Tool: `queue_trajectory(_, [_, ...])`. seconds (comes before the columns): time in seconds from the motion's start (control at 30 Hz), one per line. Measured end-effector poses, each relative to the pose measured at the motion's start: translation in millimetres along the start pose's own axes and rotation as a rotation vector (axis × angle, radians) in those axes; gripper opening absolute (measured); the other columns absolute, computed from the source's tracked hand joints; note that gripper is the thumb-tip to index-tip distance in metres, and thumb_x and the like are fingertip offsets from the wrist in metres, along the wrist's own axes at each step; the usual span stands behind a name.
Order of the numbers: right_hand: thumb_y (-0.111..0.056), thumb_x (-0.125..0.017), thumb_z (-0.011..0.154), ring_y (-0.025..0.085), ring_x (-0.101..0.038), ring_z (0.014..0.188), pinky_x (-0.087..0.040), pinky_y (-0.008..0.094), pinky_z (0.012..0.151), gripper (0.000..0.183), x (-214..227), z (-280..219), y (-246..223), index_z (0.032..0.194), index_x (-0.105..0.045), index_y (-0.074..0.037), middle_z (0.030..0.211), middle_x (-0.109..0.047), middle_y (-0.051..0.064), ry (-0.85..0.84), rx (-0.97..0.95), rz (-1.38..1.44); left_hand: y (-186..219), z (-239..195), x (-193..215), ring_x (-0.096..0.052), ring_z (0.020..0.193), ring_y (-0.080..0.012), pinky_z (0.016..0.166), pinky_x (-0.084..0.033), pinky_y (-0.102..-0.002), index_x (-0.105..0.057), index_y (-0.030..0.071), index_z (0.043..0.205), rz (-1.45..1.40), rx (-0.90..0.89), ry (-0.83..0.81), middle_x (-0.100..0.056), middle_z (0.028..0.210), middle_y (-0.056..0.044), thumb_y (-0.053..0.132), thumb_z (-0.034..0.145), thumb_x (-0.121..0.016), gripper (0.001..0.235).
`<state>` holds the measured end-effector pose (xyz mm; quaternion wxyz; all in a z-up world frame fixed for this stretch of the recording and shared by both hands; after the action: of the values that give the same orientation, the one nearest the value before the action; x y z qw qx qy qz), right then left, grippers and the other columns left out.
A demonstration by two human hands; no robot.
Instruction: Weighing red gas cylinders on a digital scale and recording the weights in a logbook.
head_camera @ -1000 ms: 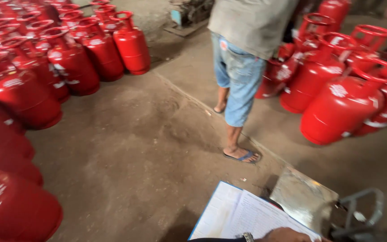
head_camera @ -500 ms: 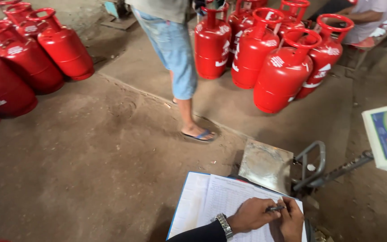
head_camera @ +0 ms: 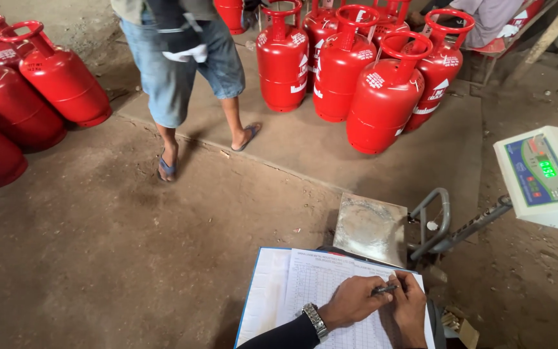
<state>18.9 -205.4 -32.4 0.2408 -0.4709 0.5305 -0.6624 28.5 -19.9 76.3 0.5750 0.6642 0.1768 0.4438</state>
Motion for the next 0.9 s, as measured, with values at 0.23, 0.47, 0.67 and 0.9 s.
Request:
queue_trajectory(0.23, [-0.018,-0.065,0.096,0.016,-0.060,0.075,-0.050,0.033,0.067,0.025,3.0,-3.5,-5.5,0.111,-0.068,0.003,0.084,-0.069,0.010,0.077,0.096,0.010,-1.9,0.1,-1.4,-0.066,0.074,-0.0318,0.068,-0.050,-0.042,-0.069,0.003,0.102,0.004,-0.090,-0.002,-0.067,0.081,-0.015,0.029,0.098,-0.068,0.026])
queue_trajectory(0.47, [-0.018,-0.064,0.096,0.012,-0.058,0.071,-0.050,0.030,0.062,0.026,10.0,-21.8,-46.2,0.114,-0.068,0.001,0.079,-0.067,0.005,0.130,0.060,0.094,3.4,5.3,-2.7,-0.068,0.071,-0.0319,0.066,-0.050,-0.042,-0.069,0.004,0.102,0.016,-0.049,-0.054,-0.070,0.079,-0.017,0.027,0.096,-0.067,0.024])
queue_trajectory(0.67, [-0.018,-0.065,0.096,0.012,-0.057,0.064,-0.048,0.030,0.059,0.030,4.6,-21.3,-49.8,0.120,-0.068,-0.001,0.072,-0.065,0.006,0.048,0.022,0.004,3.4,6.5,1.5,-0.069,0.070,-0.0284,0.066,-0.051,-0.041,-0.070,0.003,0.105,0.028,0.066,-0.039,-0.072,0.080,-0.015,0.026,0.094,-0.067,0.025])
queue_trajectory(0.9, [-0.017,-0.063,0.096,0.013,-0.062,0.069,-0.052,0.029,0.064,0.028,4.8,-20.5,-46.5,0.117,-0.070,0.000,0.077,-0.071,0.007,0.027,0.040,-0.007,10.0,4.3,3.3,-0.066,0.065,-0.0253,0.064,-0.049,-0.040,-0.070,0.005,0.107,0.024,0.132,-0.069,-0.070,0.075,-0.014,0.029,0.096,-0.066,0.027])
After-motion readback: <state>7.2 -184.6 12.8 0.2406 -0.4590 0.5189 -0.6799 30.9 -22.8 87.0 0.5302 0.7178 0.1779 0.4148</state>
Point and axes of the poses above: each hand's wrist, its own z-axis towards the middle knuckle, its own x-axis out of the back of the hand, y = z × x, the point moved 6 cm from there along z, towards the middle knuckle
